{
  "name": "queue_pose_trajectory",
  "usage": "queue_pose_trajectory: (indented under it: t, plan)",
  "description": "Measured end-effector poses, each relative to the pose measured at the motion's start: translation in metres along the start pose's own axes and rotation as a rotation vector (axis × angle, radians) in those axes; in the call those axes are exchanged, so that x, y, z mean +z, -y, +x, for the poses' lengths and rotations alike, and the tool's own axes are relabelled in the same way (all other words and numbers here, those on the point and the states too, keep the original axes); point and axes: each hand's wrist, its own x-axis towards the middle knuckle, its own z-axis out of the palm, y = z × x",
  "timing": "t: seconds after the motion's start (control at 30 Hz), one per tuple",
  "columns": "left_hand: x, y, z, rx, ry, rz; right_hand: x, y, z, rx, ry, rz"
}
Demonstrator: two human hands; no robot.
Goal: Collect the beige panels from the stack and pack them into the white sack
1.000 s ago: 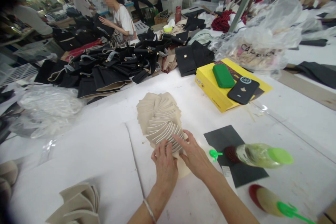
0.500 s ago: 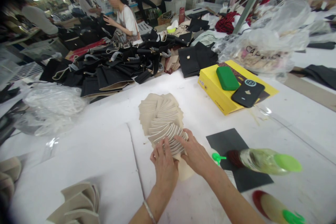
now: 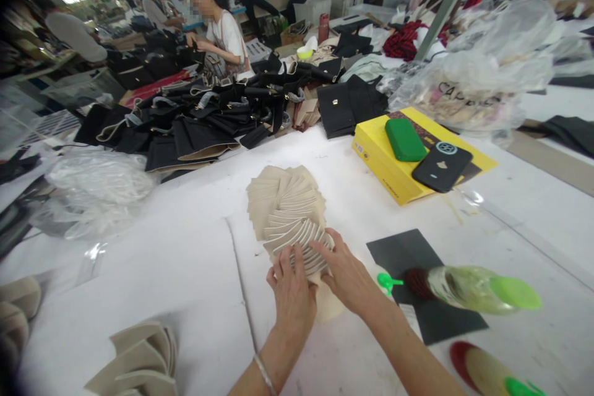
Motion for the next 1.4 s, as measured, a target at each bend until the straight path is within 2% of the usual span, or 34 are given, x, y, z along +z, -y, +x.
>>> queue_pose_trajectory:
  t: [0.3,0.47,0.7,0.83,1.1,1.27,1.4]
  plan:
    - [0.004,0.007,0.006,0.089,-0.014,0.002,0.001,-0.002,0.0,-0.012,-0.021,0.031]
    - [0.0,0.004,0.014,0.025,0.026,-0.016,0.006,-0.003,-0.002,0.027,-0.057,0.052]
    - [-0.024,-0.003,0.032,-0.014,0.168,-0.044,0.037,0.005,-0.029,0.295,-0.306,0.072]
    - [-0.031,-0.006,0.034,0.038,0.2,-0.056,0.051,0.016,-0.042,0.46,-0.366,0.127]
    - [-0.045,-0.017,0.017,0.166,0.316,-0.063,0.067,0.026,-0.071,0.633,-0.407,0.581]
    - [-0.041,-0.016,-0.01,0.223,0.383,-0.074,0.052,0.038,-0.088,0.757,-0.342,0.874]
    - [-0.028,-0.015,-0.04,0.232,0.446,-0.092,0.041,0.042,-0.086,0.904,-0.312,0.847]
